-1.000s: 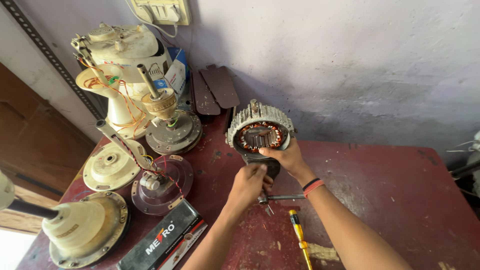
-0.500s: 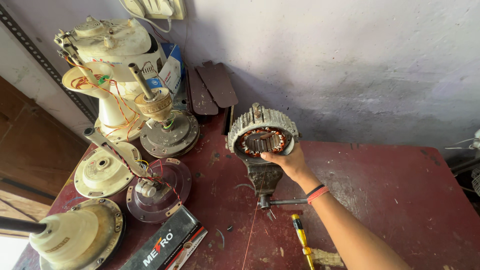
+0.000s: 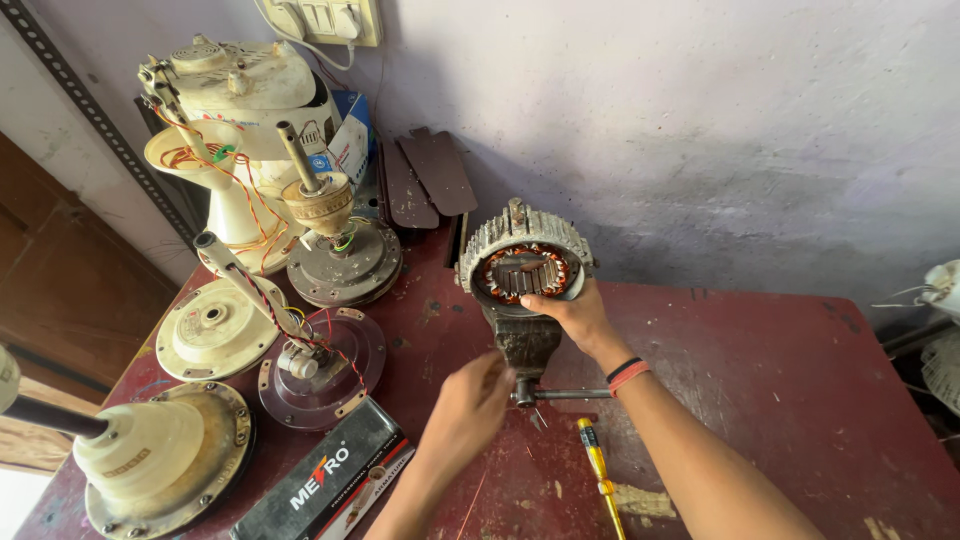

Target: The person uses a screwdriver to pry and remove copper wire coils from the slots of a motor stator held in a bench vise. They repeatedly insert the tool, lever out sections of wire, and pull the loosened coils by hand.

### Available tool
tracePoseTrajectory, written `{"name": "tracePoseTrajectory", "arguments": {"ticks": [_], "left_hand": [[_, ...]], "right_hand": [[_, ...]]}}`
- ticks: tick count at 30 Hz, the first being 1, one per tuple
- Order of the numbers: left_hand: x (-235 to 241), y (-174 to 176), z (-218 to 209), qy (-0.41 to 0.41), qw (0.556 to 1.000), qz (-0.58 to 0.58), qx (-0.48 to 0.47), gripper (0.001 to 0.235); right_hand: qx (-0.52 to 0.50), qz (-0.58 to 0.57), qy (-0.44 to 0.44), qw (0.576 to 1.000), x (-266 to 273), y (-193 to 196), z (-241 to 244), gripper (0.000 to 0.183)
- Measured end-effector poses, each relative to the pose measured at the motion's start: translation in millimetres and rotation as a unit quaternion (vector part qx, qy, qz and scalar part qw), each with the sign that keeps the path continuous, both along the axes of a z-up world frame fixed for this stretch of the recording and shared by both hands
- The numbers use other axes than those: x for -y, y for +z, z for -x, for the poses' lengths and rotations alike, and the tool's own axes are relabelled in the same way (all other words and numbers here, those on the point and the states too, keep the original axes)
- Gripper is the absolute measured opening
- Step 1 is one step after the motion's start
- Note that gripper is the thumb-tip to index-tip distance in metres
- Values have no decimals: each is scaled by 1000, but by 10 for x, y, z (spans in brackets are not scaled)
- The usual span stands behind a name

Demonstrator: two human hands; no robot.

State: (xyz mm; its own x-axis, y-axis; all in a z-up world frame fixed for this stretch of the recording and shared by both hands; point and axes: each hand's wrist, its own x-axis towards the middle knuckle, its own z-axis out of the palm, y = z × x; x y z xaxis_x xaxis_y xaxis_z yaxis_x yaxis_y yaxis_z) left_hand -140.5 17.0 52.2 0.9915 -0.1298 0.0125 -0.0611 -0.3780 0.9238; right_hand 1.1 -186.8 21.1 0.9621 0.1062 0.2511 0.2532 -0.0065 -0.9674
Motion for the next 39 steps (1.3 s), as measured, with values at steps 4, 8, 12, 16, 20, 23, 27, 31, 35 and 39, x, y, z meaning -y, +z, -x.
{"name": "tracePoseTrajectory", "arguments": {"ticks": [4, 8, 12, 16, 20, 23, 27, 31, 35, 39], "left_hand": [[428, -37, -325, 17, 997, 64, -30, 28], [375, -360, -50, 31, 998, 42, -45, 25], [-61, -738, 531, -86, 996, -30, -21, 20], [-327, -897, 610, -135, 985, -89, -53, 22], [-500, -776, 681, -139, 981, -136, -20, 25], [-550, -497, 608, -122, 974, -170, 83, 28], [-506, 13, 499, -69, 977, -141, 147, 30], [-373, 365, 319, -15, 985, -90, 147, 25], [-249, 412, 47, -10, 979, -43, 197, 25], [-65, 291, -328, -29, 973, -91, 210, 32]], "right_hand": [[-12, -10, 4, 1000, 15, -9, -11, 69], [-9, -7, 12, 1000, 27, -34, -27, 67], [0, -22, 27, 999, 29, -35, -24, 66], [-2, -40, 39, 998, 11, -19, -28, 67], [-4, -36, 31, 999, 4, -5, 4, 69], [9, -28, 42, 999, 13, 49, 16, 70], [34, -48, 79, 995, 72, 91, 94, 78], [43, -69, -70, 994, 141, 2, 378, 80], [-12, -78, -219, 972, 4, -212, 967, 48], [-129, -94, -131, 978, -269, -228, 1410, 38]]}}
